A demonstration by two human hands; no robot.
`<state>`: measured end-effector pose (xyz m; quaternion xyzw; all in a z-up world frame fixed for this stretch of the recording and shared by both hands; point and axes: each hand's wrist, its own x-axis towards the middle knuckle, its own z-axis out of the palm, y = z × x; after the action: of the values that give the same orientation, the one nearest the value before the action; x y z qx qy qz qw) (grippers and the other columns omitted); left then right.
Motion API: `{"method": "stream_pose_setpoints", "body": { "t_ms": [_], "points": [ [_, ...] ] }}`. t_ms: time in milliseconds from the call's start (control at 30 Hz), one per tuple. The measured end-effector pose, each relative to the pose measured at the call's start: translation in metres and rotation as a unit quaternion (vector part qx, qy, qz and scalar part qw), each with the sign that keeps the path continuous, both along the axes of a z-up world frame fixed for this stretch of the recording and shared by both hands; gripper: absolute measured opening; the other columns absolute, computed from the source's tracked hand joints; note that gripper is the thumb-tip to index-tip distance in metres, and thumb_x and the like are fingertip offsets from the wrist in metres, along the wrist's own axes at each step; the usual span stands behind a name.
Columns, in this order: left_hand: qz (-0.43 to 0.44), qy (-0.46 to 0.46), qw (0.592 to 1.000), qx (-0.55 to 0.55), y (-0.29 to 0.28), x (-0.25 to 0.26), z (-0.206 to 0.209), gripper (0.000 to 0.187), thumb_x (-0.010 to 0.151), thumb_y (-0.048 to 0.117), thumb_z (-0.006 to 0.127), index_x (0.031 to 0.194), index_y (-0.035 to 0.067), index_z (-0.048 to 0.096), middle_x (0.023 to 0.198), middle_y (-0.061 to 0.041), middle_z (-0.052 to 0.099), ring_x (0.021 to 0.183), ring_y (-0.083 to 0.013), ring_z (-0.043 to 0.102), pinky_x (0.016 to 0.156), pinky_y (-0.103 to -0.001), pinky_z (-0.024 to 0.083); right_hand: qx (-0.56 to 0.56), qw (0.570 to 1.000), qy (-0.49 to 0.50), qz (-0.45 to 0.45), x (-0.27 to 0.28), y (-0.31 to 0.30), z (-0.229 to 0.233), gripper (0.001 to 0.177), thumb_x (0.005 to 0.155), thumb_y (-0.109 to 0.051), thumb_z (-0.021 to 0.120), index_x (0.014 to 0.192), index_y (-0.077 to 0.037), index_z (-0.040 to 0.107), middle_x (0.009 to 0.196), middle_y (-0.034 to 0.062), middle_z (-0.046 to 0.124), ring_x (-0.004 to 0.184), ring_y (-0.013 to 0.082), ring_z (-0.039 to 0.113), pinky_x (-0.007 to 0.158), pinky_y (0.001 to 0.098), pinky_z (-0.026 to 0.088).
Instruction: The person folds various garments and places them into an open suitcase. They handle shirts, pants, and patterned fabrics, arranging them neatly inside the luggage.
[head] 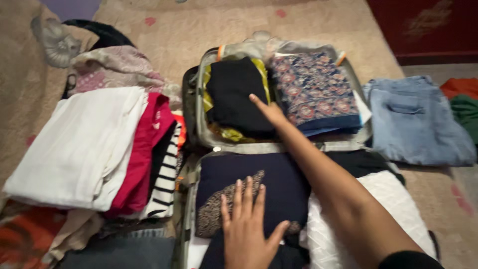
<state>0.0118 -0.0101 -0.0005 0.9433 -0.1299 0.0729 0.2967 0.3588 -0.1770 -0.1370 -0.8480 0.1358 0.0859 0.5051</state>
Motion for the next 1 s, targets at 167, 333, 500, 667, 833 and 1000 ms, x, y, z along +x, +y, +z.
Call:
{"method": "stream_pose_setpoints", "body": {
  "t_ms": [167,333,500,667,833,1000],
  "points": [
    [-0.073,0.205,0.974,0.069,0.013,0.036,0.030,0.075,0.086,0.058,0.065,0.145,0.013,0.057,0.158,-0.014,0.039,0.152,-0.0348,0.020,0.120,-0.064,-0.001,-0.128,0.979,-0.152,0.037,-0.035,-0.063,0.047,0.058,0.097,-0.056,0.066,0.114,-0.001,0.076,0.102,0.0224,0.076,0.100,0.0334,0.071,0.090,0.0427,0.054],
    [-0.174,-0.001,0.983,0.067,-0.009,0.209,0.044,0.060,0.090,0.058,0.057,0.135,0.020,0.065,0.157,-0.010,0.045,0.153,-0.0396,0.017,0.119,-0.068,0.000,-0.145,0.885,-0.435,-0.083,-0.048,-0.172,0.107,0.065,0.086,-0.053,0.080,0.121,0.001,0.071,0.118,0.0226,0.072,0.109,0.0370,0.070,0.094,0.0446,0.054],
    [0.032,-0.133,0.985,0.105,-0.043,0.296,-0.040,0.087,0.080,0.074,0.065,0.147,0.020,0.055,0.160,-0.017,0.032,0.150,-0.0412,0.015,0.112,-0.072,0.000,-0.157,0.964,-0.139,-0.165,-0.052,-0.184,0.060,0.106,0.063,-0.073,0.083,0.131,0.005,0.061,0.127,0.0293,0.066,0.121,0.0392,0.064,0.105,0.0446,0.049],
    [0.013,-0.106,0.984,0.146,-0.051,0.299,-0.088,0.084,0.075,0.072,0.067,0.144,0.026,0.058,0.162,-0.011,0.036,0.152,-0.0382,0.020,0.117,-0.069,0.002,-0.169,0.967,-0.038,-0.185,-0.032,-0.207,0.039,0.134,0.061,-0.085,0.083,0.140,0.015,0.042,0.141,0.0408,0.044,0.135,0.0491,0.045,0.109,0.0481,0.041],
    [0.023,-0.124,0.988,0.089,-0.046,0.298,-0.079,0.064,0.090,0.064,0.059,0.141,0.026,0.063,0.160,-0.011,0.041,0.152,-0.0377,0.025,0.120,-0.068,0.004,-0.111,0.989,-0.082,-0.046,-0.027,-0.206,0.046,0.109,0.068,-0.083,0.073,0.140,-0.002,0.065,0.143,0.0380,0.054,0.148,0.0490,0.027,0.123,0.0481,0.014],
    [0.028,-0.134,0.989,0.057,-0.045,0.298,-0.082,0.056,0.101,0.060,0.048,0.140,0.025,0.066,0.160,-0.011,0.045,0.152,-0.0370,0.028,0.121,-0.068,0.006,-0.166,0.969,-0.143,-0.113,-0.038,-0.193,0.042,0.105,0.073,-0.075,0.075,0.139,0.005,0.058,0.143,0.0324,0.048,0.137,0.0434,0.046,0.116,0.0469,0.039]
  ]
}}
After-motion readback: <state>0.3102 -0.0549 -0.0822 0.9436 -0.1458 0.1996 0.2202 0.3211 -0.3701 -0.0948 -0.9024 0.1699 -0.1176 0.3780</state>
